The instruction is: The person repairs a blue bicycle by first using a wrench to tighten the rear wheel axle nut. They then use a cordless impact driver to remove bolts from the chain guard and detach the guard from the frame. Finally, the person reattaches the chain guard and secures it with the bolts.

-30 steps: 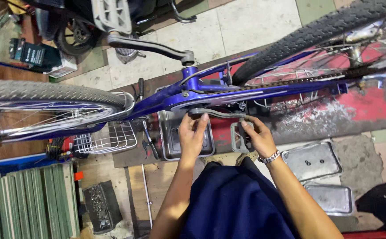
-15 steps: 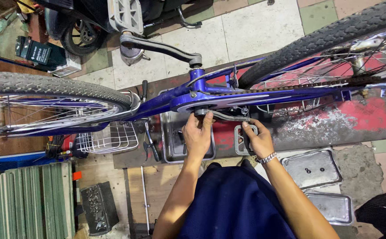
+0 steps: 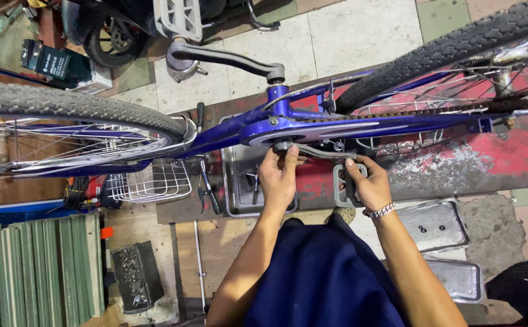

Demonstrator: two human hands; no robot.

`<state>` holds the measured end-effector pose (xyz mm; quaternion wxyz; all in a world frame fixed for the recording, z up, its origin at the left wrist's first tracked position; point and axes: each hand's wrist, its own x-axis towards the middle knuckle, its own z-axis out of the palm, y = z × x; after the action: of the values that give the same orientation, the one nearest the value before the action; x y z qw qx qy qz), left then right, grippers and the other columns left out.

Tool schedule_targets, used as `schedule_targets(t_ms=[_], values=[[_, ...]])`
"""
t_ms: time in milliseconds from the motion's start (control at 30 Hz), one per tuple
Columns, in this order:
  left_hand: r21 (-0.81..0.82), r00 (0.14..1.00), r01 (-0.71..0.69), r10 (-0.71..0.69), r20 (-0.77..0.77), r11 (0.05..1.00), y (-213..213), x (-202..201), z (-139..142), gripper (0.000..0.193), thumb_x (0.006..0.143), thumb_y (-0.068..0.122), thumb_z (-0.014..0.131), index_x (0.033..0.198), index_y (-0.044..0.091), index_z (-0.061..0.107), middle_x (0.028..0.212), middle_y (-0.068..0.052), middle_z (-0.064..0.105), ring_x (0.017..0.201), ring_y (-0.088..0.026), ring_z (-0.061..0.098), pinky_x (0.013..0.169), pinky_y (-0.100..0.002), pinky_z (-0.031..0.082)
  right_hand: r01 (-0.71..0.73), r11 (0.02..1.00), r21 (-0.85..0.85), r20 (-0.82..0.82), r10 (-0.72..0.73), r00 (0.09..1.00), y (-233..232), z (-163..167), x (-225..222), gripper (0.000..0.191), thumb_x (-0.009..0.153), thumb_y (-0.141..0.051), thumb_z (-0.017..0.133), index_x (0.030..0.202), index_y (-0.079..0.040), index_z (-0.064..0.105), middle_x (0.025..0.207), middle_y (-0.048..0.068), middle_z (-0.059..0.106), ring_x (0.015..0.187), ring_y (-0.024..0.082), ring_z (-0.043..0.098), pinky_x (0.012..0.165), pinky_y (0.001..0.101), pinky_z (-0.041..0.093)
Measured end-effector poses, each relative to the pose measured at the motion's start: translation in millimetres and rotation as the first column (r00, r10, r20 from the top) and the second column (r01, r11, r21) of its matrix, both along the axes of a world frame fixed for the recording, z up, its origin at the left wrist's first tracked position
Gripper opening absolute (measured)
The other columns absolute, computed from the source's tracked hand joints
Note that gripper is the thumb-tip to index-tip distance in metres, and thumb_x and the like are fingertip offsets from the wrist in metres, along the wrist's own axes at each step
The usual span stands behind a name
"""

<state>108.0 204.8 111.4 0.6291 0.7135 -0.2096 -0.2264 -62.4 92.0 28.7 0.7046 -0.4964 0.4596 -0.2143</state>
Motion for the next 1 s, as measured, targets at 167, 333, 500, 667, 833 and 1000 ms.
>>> schedule_targets(t_ms=[167,333,500,667,833,1000], values=[[-0.047,0.998,0.047,-0.049,-0.044,0.998,3.3,3.8,-8.4,0.031,0.1,0.029,0.068,0.104,-0.002,0.067,0.087,-0.007,0.075,0.078,-0.014,0.074,0.074,-0.028,0.059,-0.019,0.996,-0.084,0.016,0.02,1.0,-4.1,-8.5,-1.3,0.035,0.099,-0.027,0.071,0.118,0.003,0.069,0.092,0.005,0.074,0.074,0.007,0.068,0.064,0.024,0.055],[-0.124,0.972,0.148,-0.168,-0.167,0.981,14.0,15.7,-17.8,0.03,0.1,0.025,0.072,0.108,-0.004,0.07,0.098,-0.008,0.073,0.087,-0.016,0.074,0.078,-0.03,0.061,-0.025,0.999,0.044,-0.007,0.025,1.0,3.5,-19.7,-4.3,0.034,0.099,-0.029,0.068,0.118,0.0,0.068,0.087,0.006,0.071,0.066,0.012,0.065,0.058,0.0275,0.052],[-0.022,0.967,0.226,-0.227,-0.116,0.974,37.7,27.4,-12.8,0.028,0.101,0.021,0.07,0.114,-0.004,0.069,0.1,-0.011,0.075,0.089,-0.016,0.07,0.081,-0.029,0.057,0.015,0.99,0.14,0.123,-0.032,0.992,7.2,-33.5,-10.2,0.035,0.101,-0.031,0.066,0.121,-0.002,0.068,0.095,0.003,0.071,0.078,0.009,0.065,0.068,0.0262,0.054],[0.064,0.958,0.226,-0.21,-0.193,0.972,48.3,17.1,-15.4,0.027,0.1,0.021,0.068,0.11,-0.004,0.069,0.103,-0.01,0.077,0.094,-0.015,0.075,0.084,-0.029,0.06,0.066,0.985,0.157,0.175,-0.094,0.98,8.8,-49.3,-24.9,0.042,0.104,-0.037,0.06,0.124,-0.001,0.069,0.105,0.003,0.073,0.089,0.009,0.066,0.078,0.0253,0.053],[0.14,0.93,0.333,-0.301,-0.211,0.932,41.5,-6.9,-27.9,0.028,0.099,0.021,0.068,0.115,-0.002,0.069,0.103,-0.01,0.077,0.095,-0.015,0.073,0.085,-0.027,0.056,0.086,0.981,0.176,0.204,-0.122,0.971,13.0,-63.1,-41.3,0.043,0.104,-0.038,0.056,0.121,0.0,0.069,0.106,0.001,0.075,0.092,0.006,0.068,0.082,0.0212,0.054],[0.18,0.907,0.411,-0.38,-0.183,0.894,29.8,-20.6,-32.3,0.028,0.099,0.021,0.07,0.114,-0.002,0.071,0.1,-0.011,0.075,0.093,-0.015,0.071,0.084,-0.028,0.057,0.08,0.965,0.251,0.193,-0.131,0.972,14.2,-68.4,-54.0,0.04,0.108,-0.038,0.057,0.12,-0.002,0.071,0.088,-0.005,0.064,0.071,0.003,0.054,0.063,0.0199,0.044]])
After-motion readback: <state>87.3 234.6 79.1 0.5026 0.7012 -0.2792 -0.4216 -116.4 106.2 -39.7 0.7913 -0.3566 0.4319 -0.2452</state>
